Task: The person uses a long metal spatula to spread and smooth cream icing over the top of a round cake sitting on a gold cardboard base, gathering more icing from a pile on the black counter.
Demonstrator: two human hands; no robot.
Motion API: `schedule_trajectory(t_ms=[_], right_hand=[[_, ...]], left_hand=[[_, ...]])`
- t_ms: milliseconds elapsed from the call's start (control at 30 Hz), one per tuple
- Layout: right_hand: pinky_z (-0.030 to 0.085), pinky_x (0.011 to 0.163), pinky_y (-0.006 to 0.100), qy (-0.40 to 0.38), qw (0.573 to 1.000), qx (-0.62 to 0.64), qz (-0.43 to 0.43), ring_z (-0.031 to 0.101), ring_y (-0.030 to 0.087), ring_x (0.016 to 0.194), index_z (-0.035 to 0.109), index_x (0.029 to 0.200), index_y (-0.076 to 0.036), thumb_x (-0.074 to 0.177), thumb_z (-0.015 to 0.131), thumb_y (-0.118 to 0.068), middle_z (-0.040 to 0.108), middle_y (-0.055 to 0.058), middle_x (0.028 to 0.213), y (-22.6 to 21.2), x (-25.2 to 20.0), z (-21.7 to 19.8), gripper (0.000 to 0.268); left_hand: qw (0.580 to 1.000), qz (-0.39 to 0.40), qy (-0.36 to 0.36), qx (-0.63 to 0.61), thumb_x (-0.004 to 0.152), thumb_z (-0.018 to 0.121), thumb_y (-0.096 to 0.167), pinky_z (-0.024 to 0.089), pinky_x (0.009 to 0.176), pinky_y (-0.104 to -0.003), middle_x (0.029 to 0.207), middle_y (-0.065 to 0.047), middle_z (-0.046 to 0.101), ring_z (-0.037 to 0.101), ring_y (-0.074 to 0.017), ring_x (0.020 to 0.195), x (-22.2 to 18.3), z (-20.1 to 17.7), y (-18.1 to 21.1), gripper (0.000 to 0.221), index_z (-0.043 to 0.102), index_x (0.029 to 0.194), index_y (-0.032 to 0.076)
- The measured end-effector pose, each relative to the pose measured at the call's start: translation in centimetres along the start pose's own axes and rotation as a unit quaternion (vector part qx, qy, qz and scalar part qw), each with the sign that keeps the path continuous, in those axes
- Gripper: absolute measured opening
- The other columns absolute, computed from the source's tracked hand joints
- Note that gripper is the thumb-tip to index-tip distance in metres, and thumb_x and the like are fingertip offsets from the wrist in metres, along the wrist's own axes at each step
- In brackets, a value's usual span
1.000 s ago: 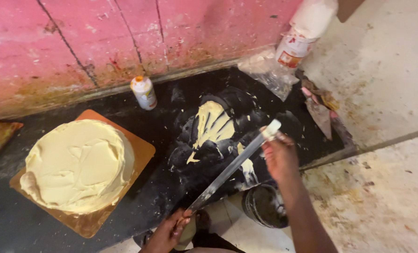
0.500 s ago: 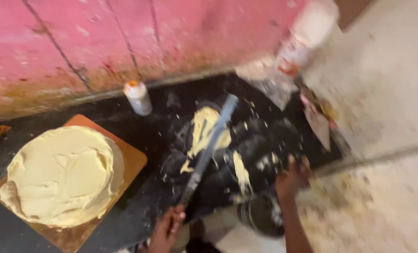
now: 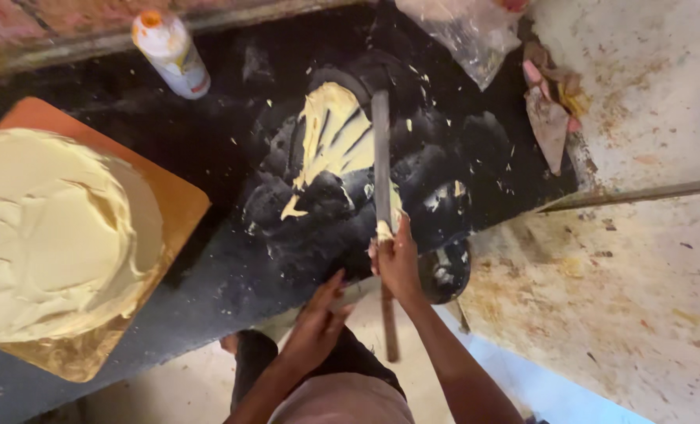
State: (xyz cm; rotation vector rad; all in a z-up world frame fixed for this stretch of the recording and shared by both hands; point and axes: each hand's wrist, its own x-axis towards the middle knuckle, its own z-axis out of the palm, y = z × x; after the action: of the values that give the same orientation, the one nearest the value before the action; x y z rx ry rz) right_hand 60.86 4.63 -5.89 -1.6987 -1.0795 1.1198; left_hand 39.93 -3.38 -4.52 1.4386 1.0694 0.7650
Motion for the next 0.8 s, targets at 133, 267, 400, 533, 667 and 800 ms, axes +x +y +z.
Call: schedule_trajectory(t_ms=[133, 267, 400, 533, 667, 800], right_hand=[[0.054, 0.048, 0.033, 0.07, 0.966, -0.247, -0.004, 0.066, 0.016, 0.052, 0.029, 0.157, -0.005, 0.095, 0.054, -0.004, 0.067, 0.013, 0.065, 1.6, 0.5, -0.6, 0.067], [0.055, 0.05, 0.044, 0.092, 0.96, -0.258, 0.061, 0.069, 0.027, 0.059, 0.043, 0.154, -0.01, 0.1, 0.052, -0.01, 0.069, 0.02, 0.073, 2.8, 3.4, -0.4, 0.054], [0.058, 0.057, 0.041, 0.059, 0.945, -0.321, -0.015, 0.072, 0.032, 0.065, 0.052, 0.15, -0.011, 0.093, 0.059, -0.007, 0.072, 0.023, 0.08, 4.4, 1.4, 3.7, 0.057], [0.058, 0.052, 0.039, -0.028, 0.934, -0.352, 0.046, 0.069, 0.027, 0.059, 0.046, 0.152, -0.016, 0.093, 0.058, -0.005, 0.074, 0.019, 0.076, 4.8, -8.0, 9.6, 0.061], [0.055, 0.055, 0.033, -0.085, 0.956, -0.117, -0.256, 0.066, 0.019, 0.066, 0.041, 0.161, -0.01, 0.093, 0.053, 0.009, 0.071, 0.024, 0.115, 1.4, -14.9, 11.4, 0.072], [0.045, 0.044, 0.035, -0.041, 0.975, -0.05, 0.211, 0.055, 0.017, 0.05, 0.033, 0.16, -0.029, 0.096, 0.055, -0.005, 0.07, 0.013, 0.085, -2.5, -13.4, 9.3, 0.072]], left_hand=[[0.951, 0.155, 0.099, 0.249, 0.099, 0.062, 0.007, 0.054, 0.102, -0.047, 0.133, -0.016, 0.071, 0.066, -0.0323, 0.121, -4.7, -7.0, -1.3, 0.028, 0.068, 0.125, 0.014], [0.969, -0.001, 0.18, 0.17, 0.093, 0.064, 0.004, 0.06, 0.08, -0.038, 0.1, -0.016, 0.076, 0.077, -0.0259, 0.091, -9.9, -11.1, -3.7, 0.028, 0.071, 0.12, 0.005], [0.964, 0.015, 0.225, 0.138, 0.091, 0.063, 0.003, 0.061, 0.075, -0.034, 0.088, -0.012, 0.078, 0.08, -0.021, 0.081, -13.7, -13.1, -5.8, 0.03, 0.071, 0.12, 0.006], [0.96, -0.009, 0.247, 0.129, 0.094, 0.064, 0.009, 0.062, 0.071, -0.034, 0.084, -0.011, 0.078, 0.08, -0.0199, 0.076, -15.5, -15.0, -7.7, 0.029, 0.07, 0.122, 0.006], [0.969, -0.004, 0.222, 0.112, 0.094, 0.063, 0.013, 0.063, 0.071, -0.035, 0.083, -0.012, 0.079, 0.081, -0.0211, 0.076, -16.0, -17.2, -8.8, 0.03, 0.07, 0.122, 0.006], [0.961, 0.071, 0.214, 0.162, 0.094, 0.062, 0.013, 0.062, 0.072, -0.035, 0.092, -0.016, 0.078, 0.08, -0.0238, 0.082, -16.6, -19.1, -9.8, 0.03, 0.069, 0.122, 0.004]])
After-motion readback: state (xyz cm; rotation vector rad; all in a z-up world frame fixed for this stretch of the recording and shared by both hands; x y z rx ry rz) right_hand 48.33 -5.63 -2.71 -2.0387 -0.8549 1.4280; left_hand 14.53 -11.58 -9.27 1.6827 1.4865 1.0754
